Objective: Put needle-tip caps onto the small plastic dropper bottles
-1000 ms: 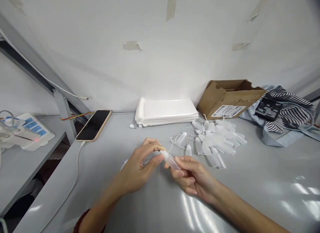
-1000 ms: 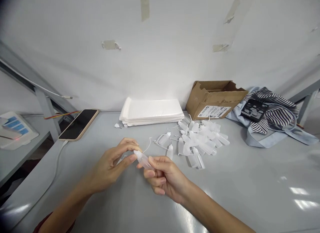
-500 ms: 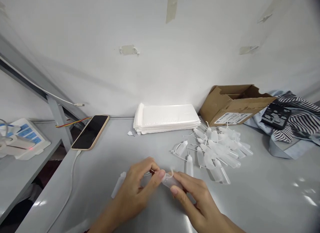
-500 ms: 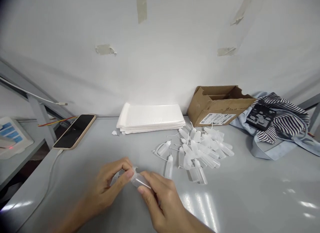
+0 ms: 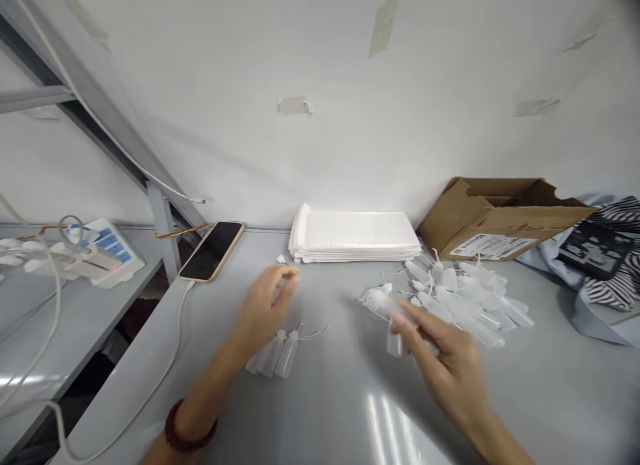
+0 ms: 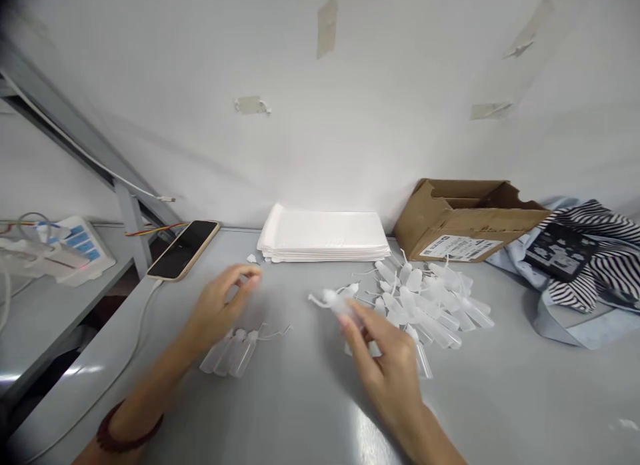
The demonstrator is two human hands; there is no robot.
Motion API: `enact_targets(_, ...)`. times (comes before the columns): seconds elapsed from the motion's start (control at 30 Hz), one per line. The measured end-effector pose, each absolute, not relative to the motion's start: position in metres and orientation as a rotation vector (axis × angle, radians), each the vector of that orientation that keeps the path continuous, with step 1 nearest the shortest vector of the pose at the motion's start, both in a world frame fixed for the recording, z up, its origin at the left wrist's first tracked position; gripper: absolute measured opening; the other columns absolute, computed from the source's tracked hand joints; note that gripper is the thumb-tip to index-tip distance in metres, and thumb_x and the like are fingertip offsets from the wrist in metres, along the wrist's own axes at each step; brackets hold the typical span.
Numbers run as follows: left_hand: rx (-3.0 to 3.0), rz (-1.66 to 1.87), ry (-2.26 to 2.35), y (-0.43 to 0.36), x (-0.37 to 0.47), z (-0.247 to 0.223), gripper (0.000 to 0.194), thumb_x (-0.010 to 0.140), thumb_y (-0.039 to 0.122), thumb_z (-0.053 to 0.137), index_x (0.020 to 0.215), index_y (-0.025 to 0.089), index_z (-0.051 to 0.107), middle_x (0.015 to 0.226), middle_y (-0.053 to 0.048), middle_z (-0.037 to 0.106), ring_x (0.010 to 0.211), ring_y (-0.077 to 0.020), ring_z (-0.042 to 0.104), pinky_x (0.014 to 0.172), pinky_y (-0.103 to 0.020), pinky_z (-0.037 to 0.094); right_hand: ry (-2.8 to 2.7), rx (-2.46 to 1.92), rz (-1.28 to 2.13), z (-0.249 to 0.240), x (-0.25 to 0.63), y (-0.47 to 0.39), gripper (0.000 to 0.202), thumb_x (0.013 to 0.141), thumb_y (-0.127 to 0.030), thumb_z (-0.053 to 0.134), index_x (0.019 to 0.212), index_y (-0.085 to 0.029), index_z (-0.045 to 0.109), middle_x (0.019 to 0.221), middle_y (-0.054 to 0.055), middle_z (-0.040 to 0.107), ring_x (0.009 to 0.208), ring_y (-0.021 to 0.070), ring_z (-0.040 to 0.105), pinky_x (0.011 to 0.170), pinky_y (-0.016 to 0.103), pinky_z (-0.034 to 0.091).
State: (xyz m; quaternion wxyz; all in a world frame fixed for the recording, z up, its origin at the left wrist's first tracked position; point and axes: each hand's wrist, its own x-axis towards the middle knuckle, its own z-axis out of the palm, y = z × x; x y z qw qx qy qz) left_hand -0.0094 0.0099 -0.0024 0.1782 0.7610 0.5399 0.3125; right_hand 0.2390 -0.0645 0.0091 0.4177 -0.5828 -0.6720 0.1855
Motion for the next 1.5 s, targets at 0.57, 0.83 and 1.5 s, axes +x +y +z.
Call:
enact_targets(0.57,2.393,0.732,1.589,0.047,-0.045,-0.037,0.02,0.09,0.028,0.054,0.104,0.013,0.06,0.105,-0.007,0.062,0.094,-0.0192,0.06,0.082,-0.04,0.051,-1.861,-1.957,-0.705,-0.001,0.252,-0.054,0.021,0.086,-0.026,0.053,0.083,-0.013,0.07,0.087,0.011,0.069,0.074,0.0251,0.062,0.05,0.029,0.039)
enact_targets(0.83,2.228,0.911,1.677,0.03,-0.034,-0.017,0.009,0.086,0.013,0.054,0.087,0.013,0.063,0.091,-0.007,0.065,0.077,-0.0168,0.063,0.076,-0.034,0.052,-2.181,-1.161,-0.071,-0.005,0.194,-0.065,0.023,0.088,-0.021,0.052,0.109,-0.015,0.058,0.099,0.013,0.061,0.088,0.0235,0.056,0.075,0.039,0.048)
enact_targets(1.5,1.446,1.052,1.394,0.011,-0.013,0.001,0.015,0.074,0.028,0.068,0.081,0.014,0.066,0.082,-0.006,0.068,0.079,-0.0192,0.064,0.078,-0.034,0.051,-2.289,-1.112,0.296,-0.017,0.145,-0.06,0.041,0.08,-0.028,0.062,0.115,-0.011,0.049,0.111,0.017,0.057,0.105,0.0302,0.051,0.082,0.049,0.047)
